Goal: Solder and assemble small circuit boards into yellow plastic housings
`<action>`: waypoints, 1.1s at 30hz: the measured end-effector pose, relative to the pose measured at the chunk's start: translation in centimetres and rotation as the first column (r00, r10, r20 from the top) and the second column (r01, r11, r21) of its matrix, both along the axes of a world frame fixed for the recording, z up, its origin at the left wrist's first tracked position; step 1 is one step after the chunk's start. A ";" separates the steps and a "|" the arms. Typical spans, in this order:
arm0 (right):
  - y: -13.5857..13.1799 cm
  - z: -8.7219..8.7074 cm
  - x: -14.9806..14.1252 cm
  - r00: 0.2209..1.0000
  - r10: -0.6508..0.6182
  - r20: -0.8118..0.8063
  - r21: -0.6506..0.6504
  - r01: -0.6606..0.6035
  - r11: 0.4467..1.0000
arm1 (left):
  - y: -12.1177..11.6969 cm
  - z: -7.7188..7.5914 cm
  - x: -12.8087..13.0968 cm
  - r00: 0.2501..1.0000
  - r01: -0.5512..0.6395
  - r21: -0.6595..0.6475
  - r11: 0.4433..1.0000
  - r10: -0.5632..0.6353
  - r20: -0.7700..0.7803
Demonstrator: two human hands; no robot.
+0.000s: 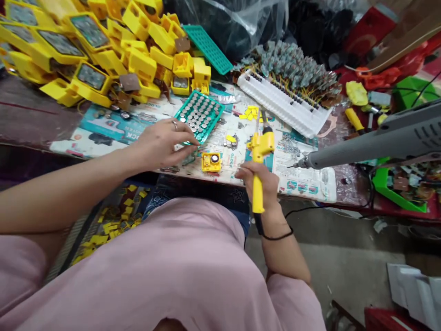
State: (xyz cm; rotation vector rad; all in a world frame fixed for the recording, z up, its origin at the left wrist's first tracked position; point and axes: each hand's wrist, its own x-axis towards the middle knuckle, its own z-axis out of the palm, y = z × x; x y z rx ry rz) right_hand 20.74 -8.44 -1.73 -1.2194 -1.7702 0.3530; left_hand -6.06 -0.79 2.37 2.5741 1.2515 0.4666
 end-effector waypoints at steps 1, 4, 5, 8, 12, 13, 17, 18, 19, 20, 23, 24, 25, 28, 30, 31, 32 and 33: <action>0.5 -0.4 -0.3 0.998 0.055 0.013 -0.034 -0.055 0.998 | 0.3 0.1 0.0 0.996 0.007 0.011 1.000 -0.006 -0.092; 2.0 -1.3 -1.9 0.973 0.225 0.061 -0.125 -0.216 0.968 | 0.9 0.2 1.2 0.957 0.076 0.002 0.997 -0.072 -0.280; 2.4 -1.4 -2.5 0.961 0.267 0.076 -0.146 -0.254 0.956 | 1.1 0.3 1.8 0.943 0.107 -0.018 0.994 -0.107 -0.316; 3.0 -1.6 -3.7 0.946 0.306 0.109 -0.154 -0.288 0.945 | 1.3 1.1 3.0 0.902 0.179 -0.079 0.981 -0.195 -0.385; 3.1 -1.4 -4.1 0.946 0.253 0.202 -0.145 -0.226 0.963 | 0.8 2.6 3.7 0.819 0.294 -0.024 0.956 -0.265 -0.510; 3.2 -1.4 -4.1 0.940 0.244 0.239 -0.138 -0.215 0.967 | 0.7 2.6 3.7 0.800 0.341 -0.002 0.940 -0.291 -0.524; 3.3 -1.6 -4.4 0.918 0.206 0.338 -0.048 -0.202 0.978 | 0.7 0.4 2.7 0.851 0.444 0.131 0.886 -0.372 -0.371; 3.3 -1.6 -4.4 0.917 0.203 0.344 -0.027 -0.206 0.978 | 0.7 -0.4 2.4 0.880 0.436 0.169 0.884 -0.379 -0.286; 3.3 -1.7 -4.5 0.915 0.204 0.347 -0.015 -0.212 0.977 | 0.9 -1.1 2.0 0.903 0.421 0.197 0.885 -0.388 -0.185; 3.3 -1.6 -4.6 0.914 0.210 0.348 -0.013 -0.219 0.976 | 1.0 -1.6 1.7 0.914 0.404 0.206 0.891 -0.399 -0.070; 3.4 -1.4 -4.7 0.906 0.214 0.365 -0.046 -0.212 0.976 | 1.3 -1.9 0.9 0.898 0.335 0.125 0.934 -0.356 0.259; 3.4 -1.4 -4.7 0.901 0.208 0.379 -0.060 -0.201 0.978 | 1.3 -1.6 0.7 0.890 0.310 0.069 0.948 -0.315 0.330; 3.4 -1.3 -4.7 0.897 0.200 0.394 -0.065 -0.190 0.980 | 1.4 -1.3 0.4 0.887 0.289 0.006 0.957 -0.270 0.373; 3.5 -1.4 -4.3 0.897 0.152 0.416 -0.006 -0.164 0.986 | 0.9 -0.6 -0.7 0.894 0.238 -0.144 0.961 -0.158 0.419; 3.6 -1.6 -4.1 0.900 0.123 0.418 0.047 -0.156 0.987 | 0.2 -0.7 -1.5 0.906 0.164 -0.174 0.971 -0.079 0.415; 3.7 -1.6 -3.9 0.900 0.116 0.421 0.062 -0.156 0.986 | -0.2 -0.9 -1.8 0.922 0.111 -0.175 0.978 -0.035 0.386; 3.7 -1.6 -3.8 0.897 0.113 0.428 0.070 -0.157 0.985 | -0.6 -1.0 -2.1 0.942 0.054 -0.175 0.983 0.008 0.334; 3.8 -1.5 -3.7 0.894 0.111 0.435 0.078 -0.160 0.984 | -1.0 -1.2 -2.1 0.965 -0.001 -0.176 0.984 0.047 0.258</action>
